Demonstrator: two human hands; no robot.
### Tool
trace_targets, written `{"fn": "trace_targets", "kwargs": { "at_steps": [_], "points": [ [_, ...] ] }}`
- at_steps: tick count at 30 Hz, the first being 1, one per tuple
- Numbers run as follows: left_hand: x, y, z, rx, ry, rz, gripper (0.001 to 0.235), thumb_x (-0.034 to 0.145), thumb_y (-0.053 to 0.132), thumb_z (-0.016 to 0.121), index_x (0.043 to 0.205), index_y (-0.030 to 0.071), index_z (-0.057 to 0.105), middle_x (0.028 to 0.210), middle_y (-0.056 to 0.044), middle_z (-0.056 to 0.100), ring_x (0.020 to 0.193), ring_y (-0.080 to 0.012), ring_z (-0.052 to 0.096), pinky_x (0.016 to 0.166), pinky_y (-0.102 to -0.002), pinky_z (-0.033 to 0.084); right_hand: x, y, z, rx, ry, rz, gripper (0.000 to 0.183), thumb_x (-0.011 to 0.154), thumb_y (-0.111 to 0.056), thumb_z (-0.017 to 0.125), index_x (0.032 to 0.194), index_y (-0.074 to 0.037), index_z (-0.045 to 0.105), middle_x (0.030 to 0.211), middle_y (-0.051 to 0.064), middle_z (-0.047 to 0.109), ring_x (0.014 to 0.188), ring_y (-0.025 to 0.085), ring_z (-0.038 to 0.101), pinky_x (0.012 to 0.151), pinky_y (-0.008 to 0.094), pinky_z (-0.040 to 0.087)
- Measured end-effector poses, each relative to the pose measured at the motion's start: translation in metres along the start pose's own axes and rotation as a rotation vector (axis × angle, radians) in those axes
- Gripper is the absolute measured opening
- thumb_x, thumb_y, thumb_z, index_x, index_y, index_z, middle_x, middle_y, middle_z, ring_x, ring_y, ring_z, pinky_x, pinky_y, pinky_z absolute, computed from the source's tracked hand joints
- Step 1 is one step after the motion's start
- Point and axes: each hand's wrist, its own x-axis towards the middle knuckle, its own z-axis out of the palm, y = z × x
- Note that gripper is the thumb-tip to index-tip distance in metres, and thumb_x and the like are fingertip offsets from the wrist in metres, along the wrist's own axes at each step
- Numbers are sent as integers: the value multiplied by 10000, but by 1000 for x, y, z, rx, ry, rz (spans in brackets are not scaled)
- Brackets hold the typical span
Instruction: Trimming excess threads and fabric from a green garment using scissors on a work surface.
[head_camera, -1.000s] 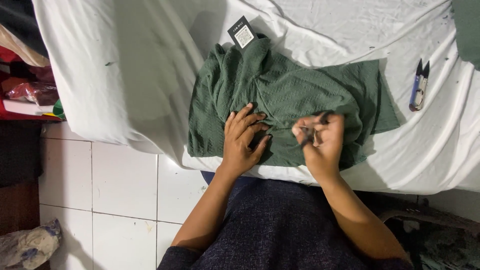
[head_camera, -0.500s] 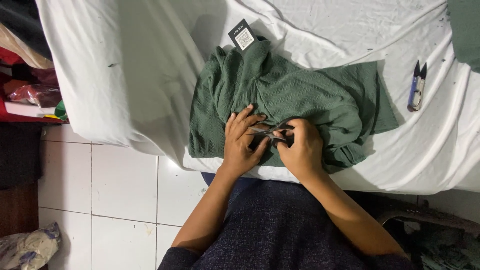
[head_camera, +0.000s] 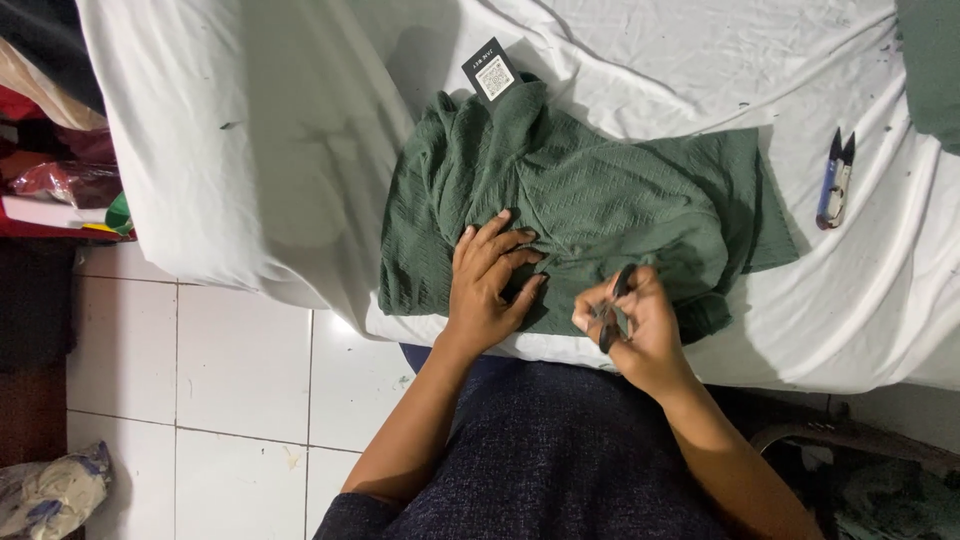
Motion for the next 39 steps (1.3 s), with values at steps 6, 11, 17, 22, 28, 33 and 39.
{"fn": "trace_targets", "kwargs": {
  "at_steps": [6,11,17,22,28,33,39],
  "points": [
    [-1,0,-2,5,11,50,139,872,177,807,1001,169,754,1256,-49,698,1396,-349,532,1229,-499,202,-5,3,-1,-341,240,-152,387,818,-14,835,1006,-61,500,811,100,742,684,142,656,629,214,452],
    [0,2,-5,-18,20,88,81,881,195,792,948,177,751,1235,-59,703,1376,-366,551,1222,-502,206,18,-17,-21,-877,438,-418,420,857,79,819,1077,-1,471,1067,146,744,900,293,696,817,339,535],
    [8,15,-3,-3,56,56,155,906,279,779,849,152,713,1153,-66,701,1322,-377,578,1195,-538,245,23,-15,-24,-887,499,-421,410,830,130,782,1076,9,478,1040,154,754,924,327,712,894,350,533],
    [14,15,14,107,134,19,288,861,312,831,727,138,644,1024,-40,688,1226,-344,620,1141,-552,295,40,-9,3,-839,388,-340,403,784,47,818,1077,-55,560,962,20,774,893,262,741,866,365,551],
    [14,16,21,191,174,20,333,824,309,856,661,143,619,969,-20,677,1184,-316,624,1108,-552,317,63,37,8,-1058,291,-255,418,781,-143,872,1085,-65,596,852,65,653,836,317,686,770,466,568],
    [11,15,22,202,173,37,314,829,277,849,667,130,624,981,-37,679,1184,-327,621,1098,-559,323,60,40,6,-1037,395,-311,422,761,-149,903,1053,-89,604,757,26,608,760,276,653,727,411,557],
    [14,18,19,196,167,40,312,826,255,851,673,121,614,988,-46,679,1195,-341,621,1102,-569,320,31,-4,-18,-43,218,-58,403,902,-23,773,1095,-126,436,916,84,748,834,94,682,740,227,510]
  ]
}}
